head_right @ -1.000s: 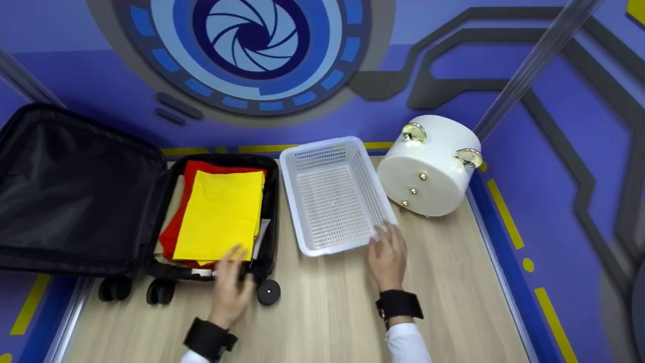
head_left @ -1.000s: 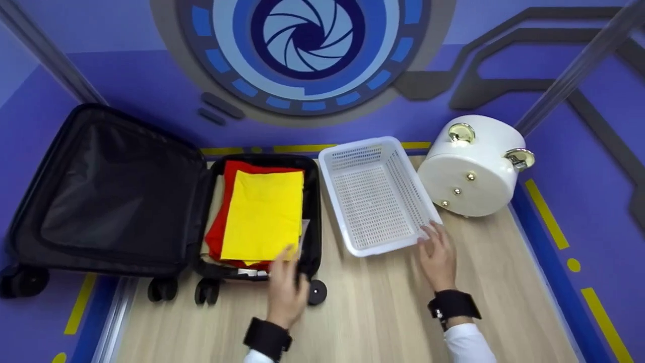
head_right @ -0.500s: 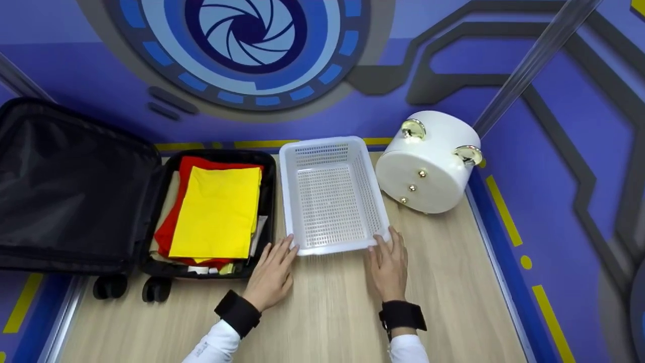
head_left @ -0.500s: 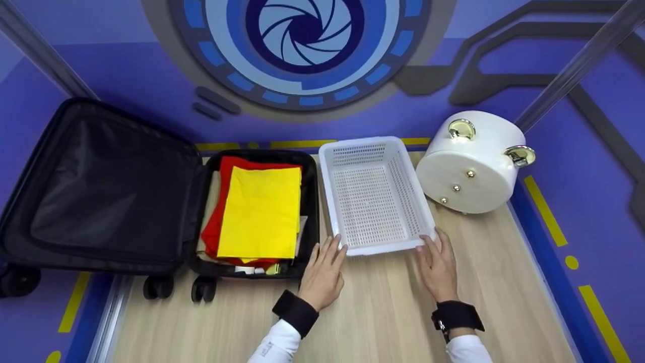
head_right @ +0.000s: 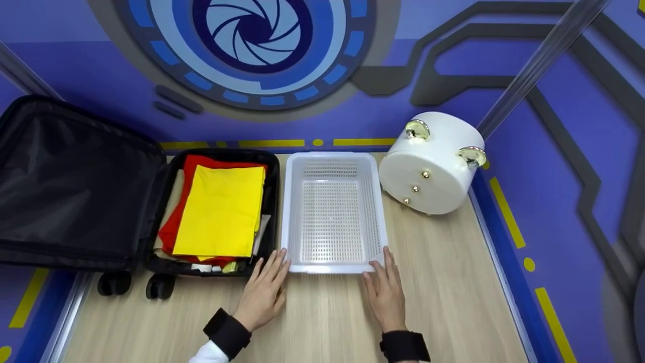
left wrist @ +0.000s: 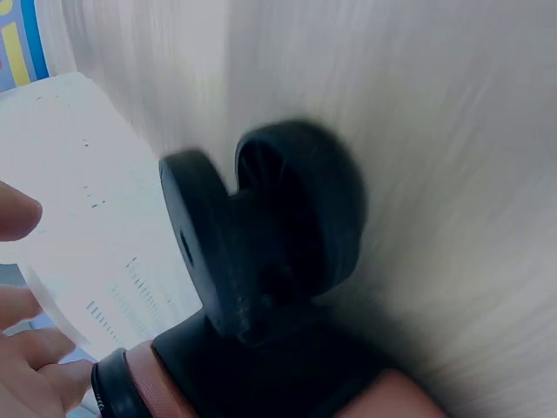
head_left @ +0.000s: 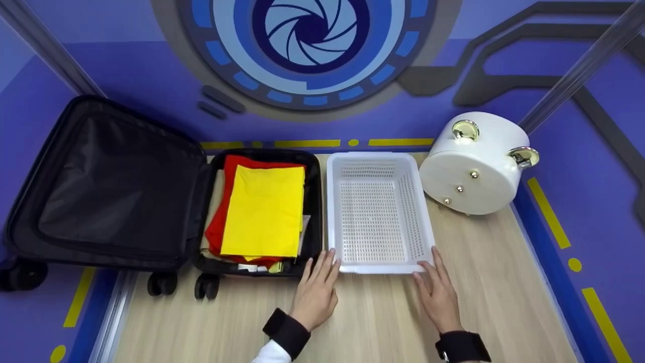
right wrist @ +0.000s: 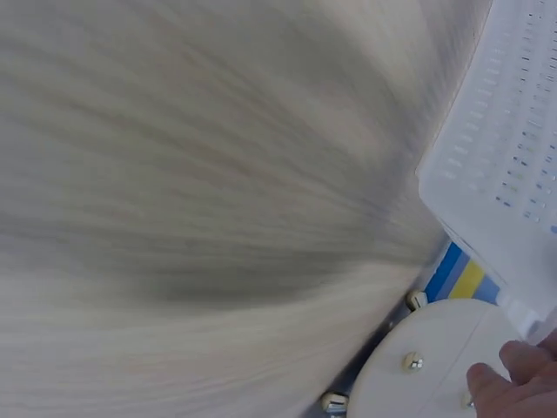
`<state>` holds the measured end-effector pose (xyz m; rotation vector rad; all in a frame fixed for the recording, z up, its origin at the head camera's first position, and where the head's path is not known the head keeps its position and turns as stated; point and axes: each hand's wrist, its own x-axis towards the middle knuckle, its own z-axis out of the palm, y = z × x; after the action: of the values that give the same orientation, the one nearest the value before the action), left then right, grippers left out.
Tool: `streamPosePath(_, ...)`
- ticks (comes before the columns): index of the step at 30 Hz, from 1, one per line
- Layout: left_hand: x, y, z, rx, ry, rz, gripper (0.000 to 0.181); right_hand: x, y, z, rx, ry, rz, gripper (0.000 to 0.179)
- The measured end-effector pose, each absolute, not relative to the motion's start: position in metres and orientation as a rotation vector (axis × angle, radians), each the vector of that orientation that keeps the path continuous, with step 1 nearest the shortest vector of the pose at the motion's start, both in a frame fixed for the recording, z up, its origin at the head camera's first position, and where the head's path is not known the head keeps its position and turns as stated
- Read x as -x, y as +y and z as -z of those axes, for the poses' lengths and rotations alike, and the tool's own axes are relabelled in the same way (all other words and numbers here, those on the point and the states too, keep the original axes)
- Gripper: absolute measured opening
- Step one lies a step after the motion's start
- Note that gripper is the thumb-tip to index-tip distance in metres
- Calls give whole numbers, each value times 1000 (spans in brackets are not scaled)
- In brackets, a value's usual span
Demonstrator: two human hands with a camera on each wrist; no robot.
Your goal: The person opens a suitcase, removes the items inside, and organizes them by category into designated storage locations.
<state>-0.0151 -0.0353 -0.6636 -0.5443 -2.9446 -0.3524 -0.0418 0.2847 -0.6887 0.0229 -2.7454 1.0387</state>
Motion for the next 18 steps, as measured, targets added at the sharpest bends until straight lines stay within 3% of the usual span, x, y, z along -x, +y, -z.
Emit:
streamPosePath(11, 6, -41, 663, 540, -2899, 519, 70, 30, 277, 688, 30, -2590, -1202, 39)
streamPosePath(18, 27, -75, 650, 454, -2638, 635, 66, 44, 255, 661, -9, -2485, -1273, 51)
